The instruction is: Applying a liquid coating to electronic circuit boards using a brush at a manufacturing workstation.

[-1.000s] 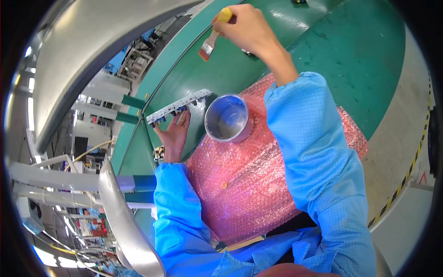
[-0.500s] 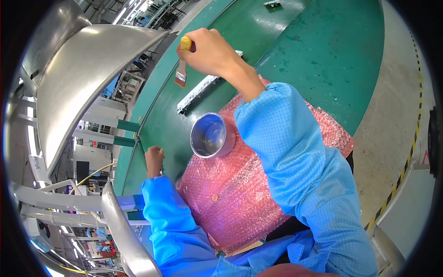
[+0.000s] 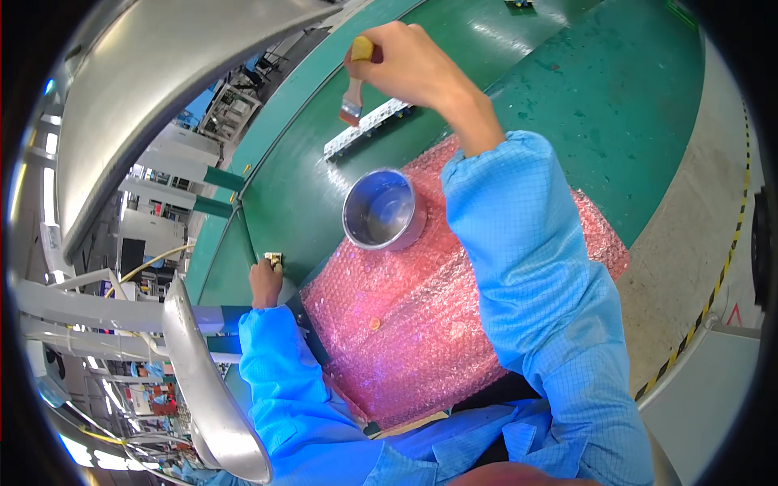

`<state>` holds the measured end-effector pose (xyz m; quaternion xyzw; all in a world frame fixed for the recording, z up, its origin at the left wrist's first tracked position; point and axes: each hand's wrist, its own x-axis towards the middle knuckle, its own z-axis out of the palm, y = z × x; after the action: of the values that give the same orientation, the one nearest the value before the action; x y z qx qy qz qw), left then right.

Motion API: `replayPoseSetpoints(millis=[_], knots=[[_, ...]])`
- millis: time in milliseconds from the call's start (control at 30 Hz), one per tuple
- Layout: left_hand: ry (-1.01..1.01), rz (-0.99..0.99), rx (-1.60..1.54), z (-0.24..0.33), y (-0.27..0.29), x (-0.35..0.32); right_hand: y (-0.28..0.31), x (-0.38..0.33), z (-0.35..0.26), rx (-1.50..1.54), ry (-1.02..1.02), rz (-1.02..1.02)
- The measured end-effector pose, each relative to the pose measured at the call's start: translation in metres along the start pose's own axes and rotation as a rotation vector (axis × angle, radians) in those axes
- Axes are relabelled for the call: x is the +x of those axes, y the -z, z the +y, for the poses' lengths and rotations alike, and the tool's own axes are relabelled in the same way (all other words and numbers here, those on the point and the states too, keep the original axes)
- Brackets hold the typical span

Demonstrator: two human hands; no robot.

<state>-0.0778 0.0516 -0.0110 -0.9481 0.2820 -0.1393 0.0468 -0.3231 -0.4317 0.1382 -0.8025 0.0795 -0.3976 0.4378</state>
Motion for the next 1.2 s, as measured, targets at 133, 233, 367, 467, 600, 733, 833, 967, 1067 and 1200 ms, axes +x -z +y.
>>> replayPoseSetpoints(millis=[133,233,367,467,600,733,833,967,1067,1200], knots=[[-0.041,0.028,-0.018,-0.011,-0.002,0.001,0.009,-0.005,-0.022,-0.036,0.043,0.013],[0.006,-0.021,-0.136,0.034,0.009,0.009,0.015,-0.012,-0.032,-0.054,-0.025,-0.009],[-0.093,0.002,-0.28,0.061,0.037,-0.007,-0.006,-0.005,-0.021,-0.11,0.013,-0.013],[-0.165,0.0,-0.364,0.08,0.048,-0.004,-0.002,-0.006,-0.019,-0.143,0.021,-0.01],[-0.149,-0.118,-0.369,0.066,0.052,0.001,-0.005,-0.006,-0.015,-0.09,0.023,-0.04],[-0.115,-0.146,-0.339,0.076,0.062,0.001,-0.004,-0.006,-0.016,-0.058,0.008,-0.056],[-0.153,-0.115,-0.284,0.08,0.062,-0.008,-0.006,-0.007,-0.017,-0.066,0.011,-0.057],[-0.17,-0.168,-0.339,0.076,0.055,-0.005,-0.005,-0.006,-0.02,-0.059,-0.017,-0.115],[-0.192,-0.156,-0.344,0.079,0.06,-0.006,-0.008,-0.006,-0.016,-0.082,0.058,-0.088],[-0.24,-0.223,-0.273,0.079,0.077,-0.006,-0.006,-0.006,-0.016,-0.082,0.043,-0.091]])
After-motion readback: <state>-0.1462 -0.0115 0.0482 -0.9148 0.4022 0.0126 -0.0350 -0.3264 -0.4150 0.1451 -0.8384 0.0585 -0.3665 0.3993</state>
